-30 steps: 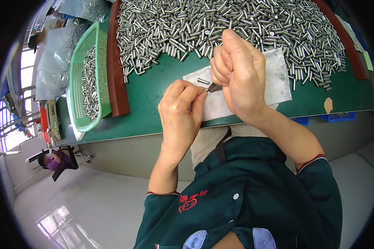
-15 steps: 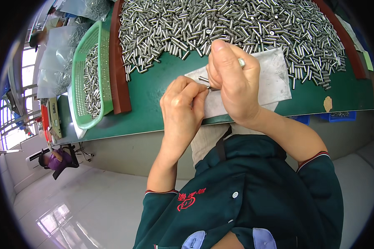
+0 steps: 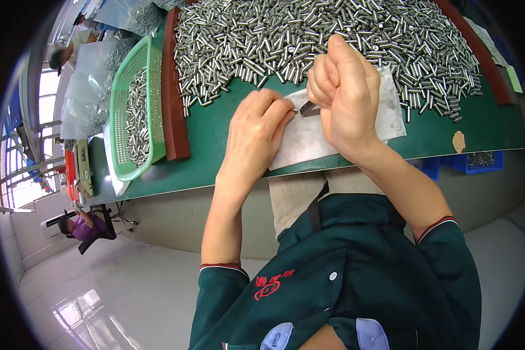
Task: Assembling small metal components by inserting a pin into a cylindrical part using a specialized tool.
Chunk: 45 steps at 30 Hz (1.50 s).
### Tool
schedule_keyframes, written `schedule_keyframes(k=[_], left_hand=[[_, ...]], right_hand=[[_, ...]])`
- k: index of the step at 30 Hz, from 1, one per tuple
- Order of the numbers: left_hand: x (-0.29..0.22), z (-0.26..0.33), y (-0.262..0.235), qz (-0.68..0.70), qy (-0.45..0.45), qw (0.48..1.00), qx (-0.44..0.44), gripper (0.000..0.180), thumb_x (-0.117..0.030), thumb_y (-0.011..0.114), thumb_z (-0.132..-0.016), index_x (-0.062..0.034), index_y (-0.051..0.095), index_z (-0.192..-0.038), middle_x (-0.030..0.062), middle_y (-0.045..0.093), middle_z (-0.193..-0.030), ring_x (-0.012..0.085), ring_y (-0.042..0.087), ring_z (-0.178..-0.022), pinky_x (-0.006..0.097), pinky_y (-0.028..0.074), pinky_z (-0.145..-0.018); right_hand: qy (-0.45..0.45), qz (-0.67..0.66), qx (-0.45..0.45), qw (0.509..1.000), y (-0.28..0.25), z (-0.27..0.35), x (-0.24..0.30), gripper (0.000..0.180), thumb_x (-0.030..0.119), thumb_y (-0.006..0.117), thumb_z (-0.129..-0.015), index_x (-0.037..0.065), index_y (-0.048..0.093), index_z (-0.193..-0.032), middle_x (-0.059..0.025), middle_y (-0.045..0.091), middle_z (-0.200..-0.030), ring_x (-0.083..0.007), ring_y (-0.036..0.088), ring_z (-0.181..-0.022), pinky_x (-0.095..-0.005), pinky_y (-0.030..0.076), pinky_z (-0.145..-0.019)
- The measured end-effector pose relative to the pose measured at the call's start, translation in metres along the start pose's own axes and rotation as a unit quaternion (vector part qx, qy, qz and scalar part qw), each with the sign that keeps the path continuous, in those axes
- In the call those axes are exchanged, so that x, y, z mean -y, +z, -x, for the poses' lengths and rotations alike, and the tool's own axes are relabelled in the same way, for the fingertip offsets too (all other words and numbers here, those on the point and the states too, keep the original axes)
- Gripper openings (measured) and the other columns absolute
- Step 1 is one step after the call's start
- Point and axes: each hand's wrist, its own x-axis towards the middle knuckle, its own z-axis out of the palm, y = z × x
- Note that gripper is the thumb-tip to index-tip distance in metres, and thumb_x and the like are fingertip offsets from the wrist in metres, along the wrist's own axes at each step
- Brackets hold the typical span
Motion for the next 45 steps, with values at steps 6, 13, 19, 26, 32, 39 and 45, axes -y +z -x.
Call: schedule_keyframes(k=[6, 13, 19, 26, 32, 39, 45], left_hand=[[-0.002, -0.003, -0.010, 0.032, -0.068, 0.992, 0.105, 0.013, -0.002, 0.061, -0.067, -0.0006, 0.052, -0.075, 0.0092, 0.050, -0.072, 0.0246, 0.052, -0.064, 0.033, 0.042, -0.056], [0.002, -0.007, -0.009, 0.001, -0.041, 0.992, 0.120, 0.012, -0.004, 0.059, -0.070, -0.0005, 0.047, -0.073, 0.0103, 0.045, -0.070, 0.0266, 0.047, -0.068, 0.035, 0.040, -0.060], [0.011, 0.009, 0.004, 0.395, -0.172, 0.902, -0.004, 0.005, -0.001, 0.054, -0.078, 0.0005, 0.050, -0.081, 0.0056, 0.052, -0.082, 0.0098, 0.045, -0.067, 0.021, 0.039, -0.060], [0.014, 0.010, 0.003, 0.457, -0.170, 0.872, -0.037, 0.005, -0.003, 0.050, -0.082, 0.0005, 0.050, -0.085, 0.0080, 0.052, -0.083, 0.0100, 0.045, -0.068, 0.021, 0.040, -0.061], [0.012, 0.008, 0.001, 0.526, -0.228, 0.818, -0.049, 0.005, -0.004, 0.049, -0.083, 0.0000, 0.051, -0.086, 0.0089, 0.054, -0.080, 0.0101, 0.049, -0.064, 0.022, 0.042, -0.060], [0.023, 0.013, -0.011, 0.740, -0.392, 0.542, -0.071, 0.023, -0.015, 0.049, -0.085, 0.0018, 0.052, -0.100, 0.0065, 0.056, -0.076, 0.0078, 0.050, -0.061, 0.019, 0.043, -0.056], [0.034, 0.015, -0.016, 0.743, -0.434, 0.505, -0.066, 0.027, -0.014, 0.047, -0.085, 0.0077, 0.050, -0.101, 0.0135, 0.061, -0.081, 0.0122, 0.057, -0.062, 0.021, 0.049, -0.057]], right_hand=[[0.010, -0.002, -0.002, 1.000, 0.000, -0.001, 0.001, 0.037, 0.023, 0.036, -0.089, 0.011, 0.028, -0.055, 0.0017, 0.027, -0.044, -0.0058, 0.019, -0.038, -0.0224, 0.017, -0.036], [0.025, -0.008, -0.003, 1.000, 0.000, -0.002, 0.002, 0.037, 0.022, 0.036, -0.090, 0.011, 0.029, -0.055, 0.0021, 0.027, -0.044, -0.0057, 0.018, -0.038, -0.0222, 0.017, -0.037], [0.042, -0.007, 0.005, 0.999, 0.000, 0.001, 0.003, 0.038, 0.023, 0.036, -0.090, 0.011, 0.029, -0.054, 0.0023, 0.027, -0.043, -0.0053, 0.018, -0.038, -0.0220, 0.016, -0.036], [0.054, -0.044, 0.020, 0.997, -0.003, 0.002, 0.003, 0.033, 0.019, 0.041, -0.088, 0.009, 0.035, -0.057, 0.0047, 0.033, -0.048, -0.0021, 0.025, -0.042, -0.0202, 0.020, -0.038], [0.060, -0.009, 0.005, 0.998, 0.003, 0.000, 0.005, 0.037, 0.023, 0.037, -0.090, 0.011, 0.029, -0.055, 0.0025, 0.027, -0.044, -0.0049, 0.019, -0.038, -0.0217, 0.017, -0.037], [0.073, -0.040, 0.022, 0.996, -0.001, 0.001, 0.002, 0.034, 0.020, 0.041, -0.089, 0.009, 0.034, -0.057, 0.0042, 0.032, -0.048, -0.0030, 0.025, -0.042, -0.0202, 0.020, -0.038], [0.090, -0.040, 0.012, 0.995, 0.000, 0.001, 0.003, 0.036, 0.020, 0.041, -0.089, 0.010, 0.032, -0.056, 0.0038, 0.030, -0.048, -0.0040, 0.024, -0.042, -0.0210, 0.019, -0.039]])
